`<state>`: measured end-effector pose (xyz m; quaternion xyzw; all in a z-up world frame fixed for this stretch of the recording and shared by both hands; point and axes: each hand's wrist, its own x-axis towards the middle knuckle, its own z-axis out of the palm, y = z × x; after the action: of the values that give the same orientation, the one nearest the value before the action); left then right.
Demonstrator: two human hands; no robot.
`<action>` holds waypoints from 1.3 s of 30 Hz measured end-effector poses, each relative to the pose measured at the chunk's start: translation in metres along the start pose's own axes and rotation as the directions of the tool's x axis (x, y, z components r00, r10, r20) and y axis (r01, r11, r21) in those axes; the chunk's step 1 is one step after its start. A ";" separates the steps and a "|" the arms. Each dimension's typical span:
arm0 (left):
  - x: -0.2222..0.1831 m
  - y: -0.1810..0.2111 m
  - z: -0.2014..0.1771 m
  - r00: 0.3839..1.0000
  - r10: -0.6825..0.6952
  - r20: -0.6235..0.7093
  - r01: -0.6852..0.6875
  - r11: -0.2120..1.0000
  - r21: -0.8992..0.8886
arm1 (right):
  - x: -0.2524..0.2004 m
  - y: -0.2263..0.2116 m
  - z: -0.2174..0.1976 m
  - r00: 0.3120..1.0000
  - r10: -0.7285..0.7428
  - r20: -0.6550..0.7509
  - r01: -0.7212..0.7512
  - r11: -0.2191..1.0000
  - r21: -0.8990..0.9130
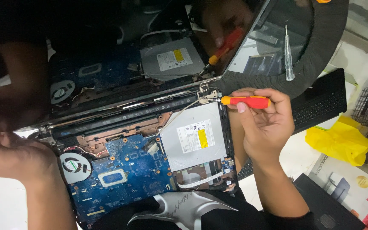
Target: Repairing a laptop by unscrewing internal components and adjusting the screen hinges.
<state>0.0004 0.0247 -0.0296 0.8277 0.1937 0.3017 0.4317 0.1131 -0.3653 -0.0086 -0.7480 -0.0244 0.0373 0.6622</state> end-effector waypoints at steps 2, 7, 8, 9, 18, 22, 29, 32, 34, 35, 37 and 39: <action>0.002 0.006 0.004 1.000 0.015 0.003 -0.015 1.000 -0.013 | -0.001 0.000 0.000 1.000 0.009 -0.004 -0.009 1.000 0.007; 0.002 0.002 0.003 0.998 0.063 -0.004 -0.063 0.998 -0.018 | -0.001 -0.002 0.001 1.000 0.014 -0.004 -0.014 1.000 0.012; 0.000 0.000 0.001 0.999 0.047 -0.005 -0.047 0.999 0.011 | -0.001 -0.002 0.001 1.000 0.009 -0.003 -0.009 1.000 0.007; -0.002 -0.003 -0.001 1.000 0.030 -0.005 -0.030 0.999 0.041 | -0.001 -0.002 0.001 1.000 0.004 -0.002 -0.004 1.000 0.002; 0.002 0.006 0.006 0.995 0.095 0.023 -0.095 0.995 0.007 | -0.004 0.001 0.003 1.000 0.020 -0.025 -0.019 0.999 0.032; 0.001 0.004 0.002 0.998 0.057 0.010 -0.057 0.998 0.009 | -0.005 -0.001 0.006 1.000 -0.012 -0.021 0.012 1.000 0.021; 0.001 0.005 0.003 0.998 0.064 0.004 -0.064 0.997 0.032 | -0.001 -0.016 0.007 0.978 -0.190 0.087 0.204 0.957 -0.205; 0.003 0.012 0.006 0.997 0.058 0.056 -0.058 0.998 -0.001 | 0.006 -0.032 0.005 0.952 -0.234 0.198 0.294 0.880 -0.374; 0.004 0.013 0.005 0.994 0.070 0.080 -0.070 0.998 0.001 | 0.012 -0.040 0.003 0.939 -0.230 0.254 0.325 0.835 -0.445; 0.004 0.014 0.005 0.993 0.069 0.097 -0.069 0.998 -0.011 | 0.016 -0.042 0.001 0.914 -0.230 0.334 0.371 0.806 -0.461; 0.005 0.016 0.005 0.991 0.068 0.113 -0.065 0.998 -0.023 | 0.026 -0.051 0.000 0.883 -0.224 0.412 0.417 0.776 -0.474; 0.006 0.018 0.007 0.979 0.168 0.118 -0.173 0.984 0.034 | 0.037 -0.064 0.000 0.816 -0.152 0.557 0.472 0.732 -0.492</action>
<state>0.0109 0.0143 -0.0158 0.8667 0.1034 0.2850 0.3961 0.1505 -0.3544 0.0538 -0.8707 -0.3283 0.0962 0.3533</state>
